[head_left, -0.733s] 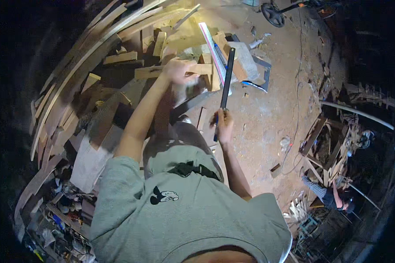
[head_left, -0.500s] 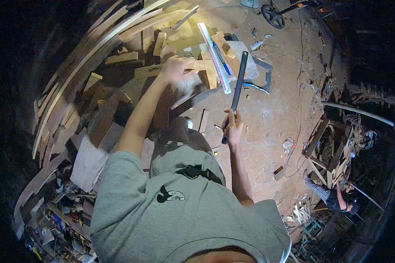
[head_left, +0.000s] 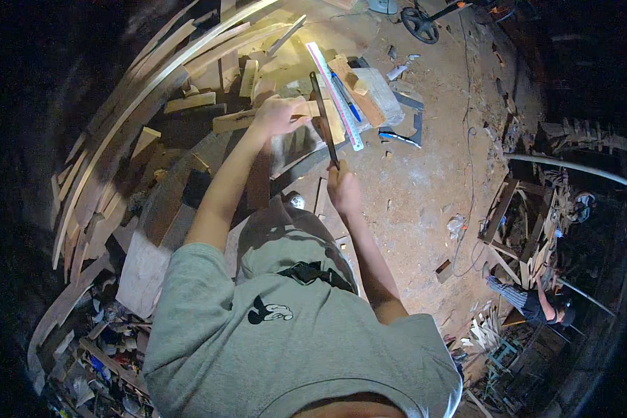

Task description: The person sands a piece of wood with sandpaper and cuts a wooden piece using a handsaw blade.

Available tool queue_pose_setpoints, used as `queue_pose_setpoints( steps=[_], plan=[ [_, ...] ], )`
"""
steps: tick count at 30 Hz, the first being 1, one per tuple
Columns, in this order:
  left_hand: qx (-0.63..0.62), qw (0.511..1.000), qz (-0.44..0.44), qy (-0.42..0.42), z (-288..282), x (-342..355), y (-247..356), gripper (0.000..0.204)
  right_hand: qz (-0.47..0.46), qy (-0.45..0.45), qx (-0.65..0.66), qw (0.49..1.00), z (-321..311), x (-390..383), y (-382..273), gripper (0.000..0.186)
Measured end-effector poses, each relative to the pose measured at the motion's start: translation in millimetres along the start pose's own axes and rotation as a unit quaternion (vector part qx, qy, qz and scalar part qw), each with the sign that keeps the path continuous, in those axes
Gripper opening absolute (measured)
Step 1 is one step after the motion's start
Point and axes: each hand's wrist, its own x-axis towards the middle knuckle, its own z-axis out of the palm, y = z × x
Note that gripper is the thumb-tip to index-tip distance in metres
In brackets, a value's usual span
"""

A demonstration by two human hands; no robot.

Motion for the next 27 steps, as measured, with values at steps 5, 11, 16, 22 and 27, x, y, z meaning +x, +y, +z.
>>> queue_pose_setpoints(
  steps=[5,11,16,22,27],
  plan=[
    [-0.006,1.000,0.000,-0.013,-2.2,-0.2,-2.0,0.037,0.021,-0.002,-0.038,0.999,16.1,15.9,-8.1,0.025],
    [-0.030,0.999,0.017,0.020,1.2,3.3,-4.5,0.034,0.041,0.000,-0.079,0.996,26.4,21.5,-11.6,0.028],
    [-0.028,1.000,0.009,0.003,2.6,1.0,-7.2,0.035,0.026,0.032,-0.125,0.991,34.1,13.9,-4.2,0.034],
    [-0.023,0.999,0.032,0.029,3.7,1.1,-8.5,0.035,0.041,0.022,-0.115,0.992,30.3,14.0,-12.0,0.034],
    [-0.039,0.997,0.045,0.043,1.3,0.0,-8.1,0.036,0.024,0.026,-0.120,0.992,32.0,17.7,-10.5,0.025]
  ],
)
